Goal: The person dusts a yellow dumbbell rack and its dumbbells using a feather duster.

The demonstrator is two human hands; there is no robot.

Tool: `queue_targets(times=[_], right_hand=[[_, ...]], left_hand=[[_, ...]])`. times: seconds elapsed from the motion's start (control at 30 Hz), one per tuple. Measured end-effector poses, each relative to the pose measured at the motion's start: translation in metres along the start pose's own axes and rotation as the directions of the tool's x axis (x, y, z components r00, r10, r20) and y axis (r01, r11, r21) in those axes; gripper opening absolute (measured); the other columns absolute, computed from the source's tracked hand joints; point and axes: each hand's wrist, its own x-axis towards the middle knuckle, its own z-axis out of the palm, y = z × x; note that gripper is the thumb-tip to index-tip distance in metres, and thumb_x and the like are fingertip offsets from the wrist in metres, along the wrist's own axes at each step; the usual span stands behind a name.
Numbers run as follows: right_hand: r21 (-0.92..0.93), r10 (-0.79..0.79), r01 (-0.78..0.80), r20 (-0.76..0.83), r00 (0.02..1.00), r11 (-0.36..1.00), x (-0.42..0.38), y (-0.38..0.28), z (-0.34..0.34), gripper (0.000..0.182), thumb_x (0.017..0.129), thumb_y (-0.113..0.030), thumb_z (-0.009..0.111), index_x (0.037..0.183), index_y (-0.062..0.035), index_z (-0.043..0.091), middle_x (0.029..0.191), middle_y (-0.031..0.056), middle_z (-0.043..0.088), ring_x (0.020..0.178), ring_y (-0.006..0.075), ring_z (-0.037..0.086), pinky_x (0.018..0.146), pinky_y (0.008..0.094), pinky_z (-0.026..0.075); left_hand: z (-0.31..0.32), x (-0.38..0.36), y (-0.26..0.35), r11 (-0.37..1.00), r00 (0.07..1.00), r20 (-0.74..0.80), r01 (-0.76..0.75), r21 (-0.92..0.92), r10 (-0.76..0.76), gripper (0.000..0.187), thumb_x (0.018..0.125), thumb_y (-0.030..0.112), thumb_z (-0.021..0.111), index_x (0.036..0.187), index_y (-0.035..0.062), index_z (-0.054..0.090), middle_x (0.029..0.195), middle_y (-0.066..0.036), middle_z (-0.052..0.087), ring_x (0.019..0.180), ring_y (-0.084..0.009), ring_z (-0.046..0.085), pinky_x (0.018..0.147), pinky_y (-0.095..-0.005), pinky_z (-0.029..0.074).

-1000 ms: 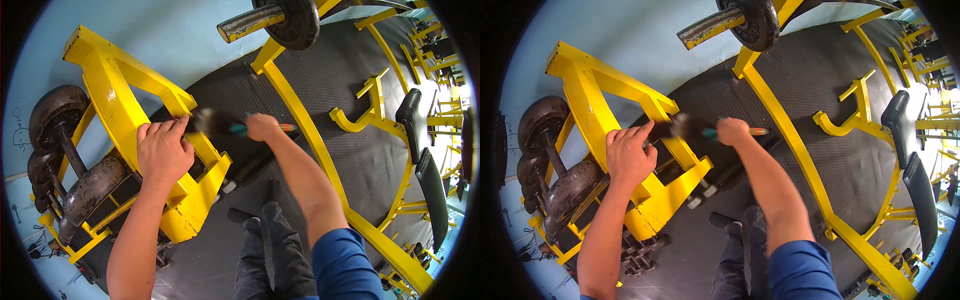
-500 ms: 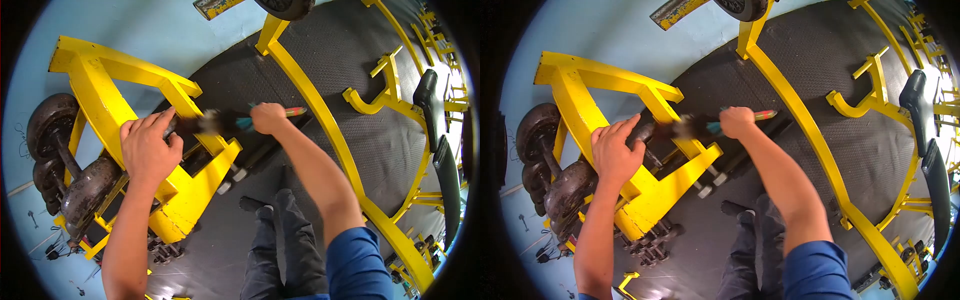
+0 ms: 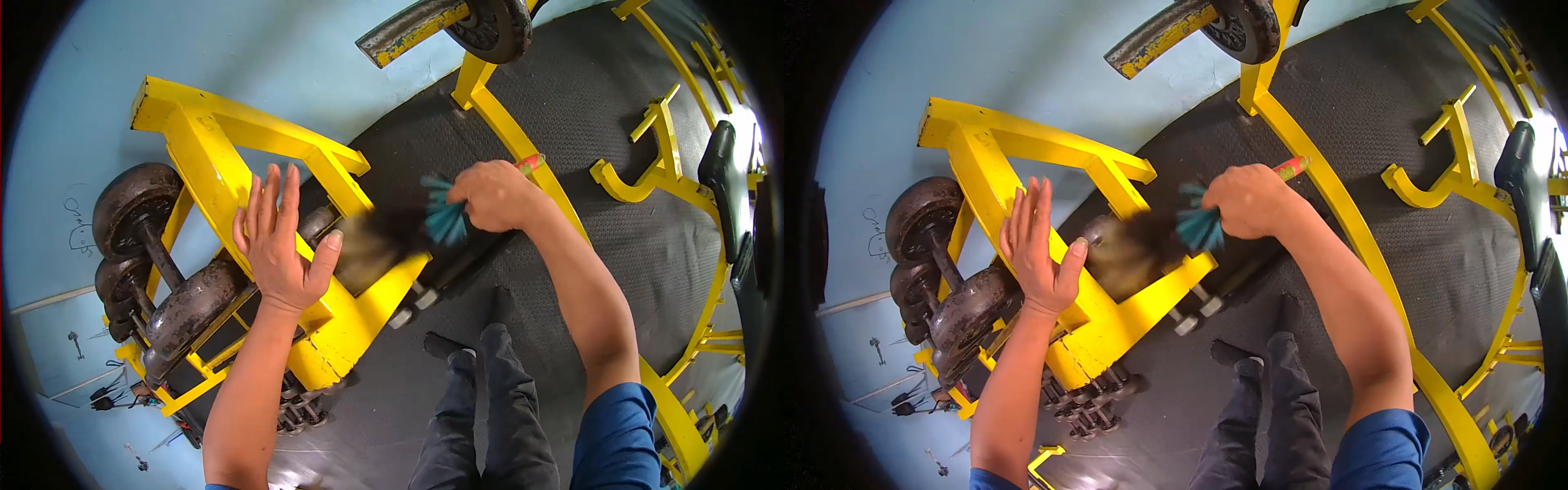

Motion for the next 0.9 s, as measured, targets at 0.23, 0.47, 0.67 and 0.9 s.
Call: queue_targets(times=[0.23, 0.47, 0.67, 0.9], right_hand=[[0.124, 0.120, -0.091, -0.247, 0.962, 0.988, 0.045, -0.015, 0.002, 0.031, 0.074, -0.013, 0.059, 0.102, -0.0125, 0.073, 0.095, 0.0149, 0.070, 0.092, 0.0350, 0.067, 0.082, 0.0459, 0.053], [0.411, 0.329, -0.219, -0.219, 0.919, 0.885, 0.072, -0.022, 0.054, 0.024, 0.080, -0.014, 0.062, 0.100, -0.0034, 0.070, 0.094, 0.0230, 0.067, 0.092, 0.0419, 0.064, 0.084, 0.0461, 0.052], [0.321, 0.540, -0.531, 0.066, 0.839, 0.784, -0.004, 0.006, 0.168, 0.020, 0.078, -0.012, 0.058, 0.092, -0.0027, 0.069, 0.095, 0.0238, 0.069, 0.093, 0.0409, 0.067, 0.083, 0.0477, 0.054], [0.472, 0.648, -0.772, 0.437, 0.624, 0.425, -0.099, -0.046, 0.272, 0.029, 0.088, -0.021, 0.056, 0.101, 0.0028, 0.065, 0.102, 0.0267, 0.067, 0.099, 0.0409, 0.066, 0.088, 0.0462, 0.053]], left_hand=[[0.000, 0.003, 0.006, 0.995, 0.991, 0.125, 0.036, 0.089, -0.047, 0.074, 0.082, 0.053, 0.058, 0.143, 0.0127, 0.049, 0.144, -0.012, 0.050, 0.137, -0.0319, 0.039, 0.114, -0.0520, 0.013], [0.005, 0.004, 0.010, 0.985, 0.986, 0.153, 0.042, 0.166, -0.068, 0.069, 0.080, 0.049, 0.061, 0.139, 0.0146, 0.053, 0.141, -0.009, 0.053, 0.134, -0.0293, 0.044, 0.114, -0.0525, 0.013], [0.006, 0.004, 0.011, 0.983, 0.982, 0.170, 0.055, 0.173, -0.084, 0.059, 0.078, 0.044, 0.065, 0.129, 0.0132, 0.062, 0.135, -0.006, 0.060, 0.129, -0.0267, 0.049, 0.114, -0.0537, 0.013], [0.003, 0.005, 0.013, 0.988, 0.974, 0.210, 0.056, 0.143, -0.086, 0.057, 0.076, 0.038, 0.070, 0.128, 0.0156, 0.062, 0.136, -0.005, 0.058, 0.128, -0.0251, 0.049, 0.114, -0.0538, 0.012]])
